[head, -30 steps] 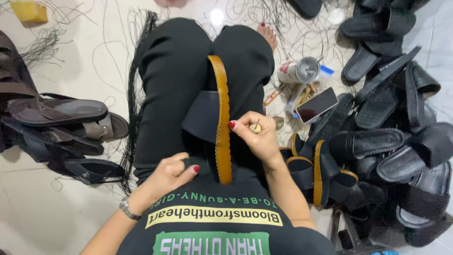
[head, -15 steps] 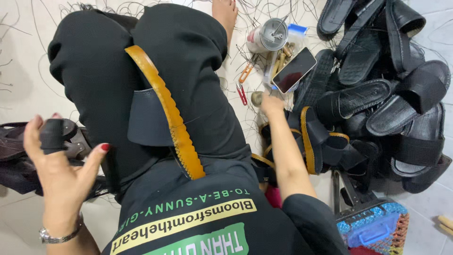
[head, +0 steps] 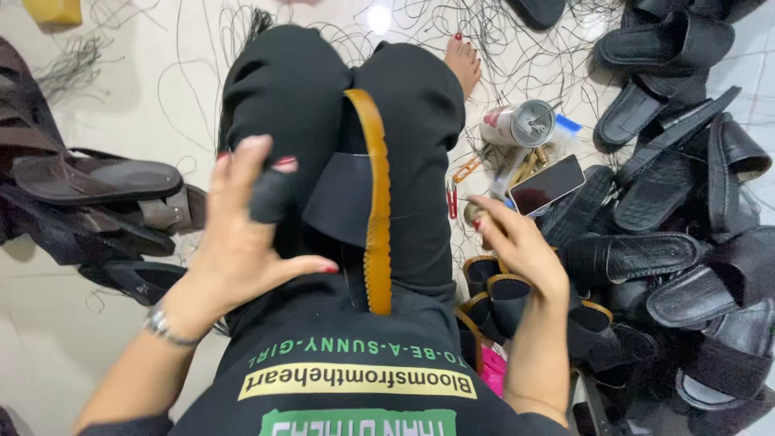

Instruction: The person sits on the floor and sews a black slipper with a yellow strap using a needle and thread. They repeatedly push the needle through the strap and pull the thread to stitch the shoe.

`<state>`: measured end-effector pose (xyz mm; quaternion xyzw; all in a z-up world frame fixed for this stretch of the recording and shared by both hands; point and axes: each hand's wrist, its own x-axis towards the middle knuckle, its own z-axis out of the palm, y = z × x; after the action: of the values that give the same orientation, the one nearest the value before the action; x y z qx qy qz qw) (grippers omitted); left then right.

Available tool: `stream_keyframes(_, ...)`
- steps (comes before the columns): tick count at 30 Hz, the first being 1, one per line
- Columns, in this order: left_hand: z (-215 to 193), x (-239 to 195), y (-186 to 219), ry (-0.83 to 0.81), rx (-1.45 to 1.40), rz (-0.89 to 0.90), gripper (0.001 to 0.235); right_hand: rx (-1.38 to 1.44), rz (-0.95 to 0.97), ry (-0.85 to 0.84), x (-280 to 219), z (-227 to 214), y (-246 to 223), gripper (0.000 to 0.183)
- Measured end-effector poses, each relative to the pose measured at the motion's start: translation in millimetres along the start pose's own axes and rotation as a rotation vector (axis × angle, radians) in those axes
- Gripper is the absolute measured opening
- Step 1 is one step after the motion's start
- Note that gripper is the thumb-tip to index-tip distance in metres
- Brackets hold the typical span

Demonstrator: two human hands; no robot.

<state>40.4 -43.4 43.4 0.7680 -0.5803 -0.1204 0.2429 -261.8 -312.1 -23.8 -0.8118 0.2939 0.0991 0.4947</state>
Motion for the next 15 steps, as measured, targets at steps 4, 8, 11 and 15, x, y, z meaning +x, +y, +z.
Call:
stream_keyframes(4,27.4,23.9,-0.7,-0.062,0.030,0.129,0.135,-0.427,-0.349,0.021,-13.0,-2.6,-105.3,0.052)
stream_keyframes(8,36.7,32.7,-3.0,-0.022,0.019,0.188,0.140,-0.778,-0.487,0.010,-1.1,1.3,-142.7,0.052)
stream_keyframes(11,41.1,29.8,-4.5,-0.001,0.006,0.189,0.139,-0.824,-0.495,-0.018,4.1,2.5,-149.3,0.051)
stream_keyframes(15,46.3,29.5,-8.6,0.030,-0.005,0.214,0.134,-0.873,-0.442,-0.063,8.5,2.3,-153.6,0.054)
